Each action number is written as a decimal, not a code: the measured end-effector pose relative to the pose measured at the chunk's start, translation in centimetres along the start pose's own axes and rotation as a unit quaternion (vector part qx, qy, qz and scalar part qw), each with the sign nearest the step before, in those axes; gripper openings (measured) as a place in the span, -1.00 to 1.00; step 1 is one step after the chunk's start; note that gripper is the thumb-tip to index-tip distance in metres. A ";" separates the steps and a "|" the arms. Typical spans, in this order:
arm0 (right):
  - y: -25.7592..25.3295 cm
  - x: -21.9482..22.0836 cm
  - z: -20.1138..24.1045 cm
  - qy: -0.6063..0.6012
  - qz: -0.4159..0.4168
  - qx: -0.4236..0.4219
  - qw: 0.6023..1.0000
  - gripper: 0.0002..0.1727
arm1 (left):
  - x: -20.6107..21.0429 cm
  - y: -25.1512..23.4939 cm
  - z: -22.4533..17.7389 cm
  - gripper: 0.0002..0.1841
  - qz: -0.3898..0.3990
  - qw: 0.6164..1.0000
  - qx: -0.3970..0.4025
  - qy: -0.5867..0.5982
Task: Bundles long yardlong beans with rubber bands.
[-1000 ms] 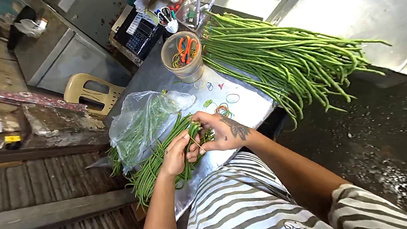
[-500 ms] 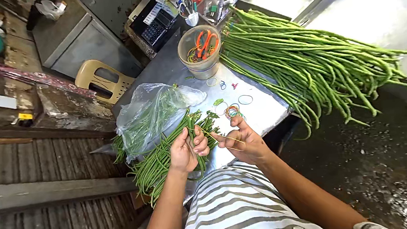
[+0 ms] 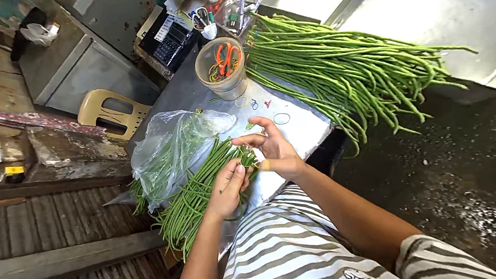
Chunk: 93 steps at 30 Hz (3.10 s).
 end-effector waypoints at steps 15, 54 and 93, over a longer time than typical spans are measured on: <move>4.3 1.5 -2.4 -0.408 0.018 0.077 0.909 -0.04 | 1.2 0.7 0.8 -0.73 0.021 0.925 0.052 0.376; 1.2 1.6 2.6 0.203 0.031 0.008 0.979 -0.20 | 1.1 2.9 -0.6 -0.78 -0.166 0.971 0.042 -0.169; -17.3 -22.8 10.0 0.765 -0.195 0.159 0.593 -0.46 | -6.9 4.7 1.2 -0.63 -0.136 0.986 -0.028 0.090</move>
Point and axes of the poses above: each hand's wrist, its own y-axis away from the middle knuckle, its own x-axis out of the palm, z = x × y, the point moved 3 cm from there along -y, towards the middle knuckle, and after that the axes turned 11 degrees about -y, right-handed, at the moved point
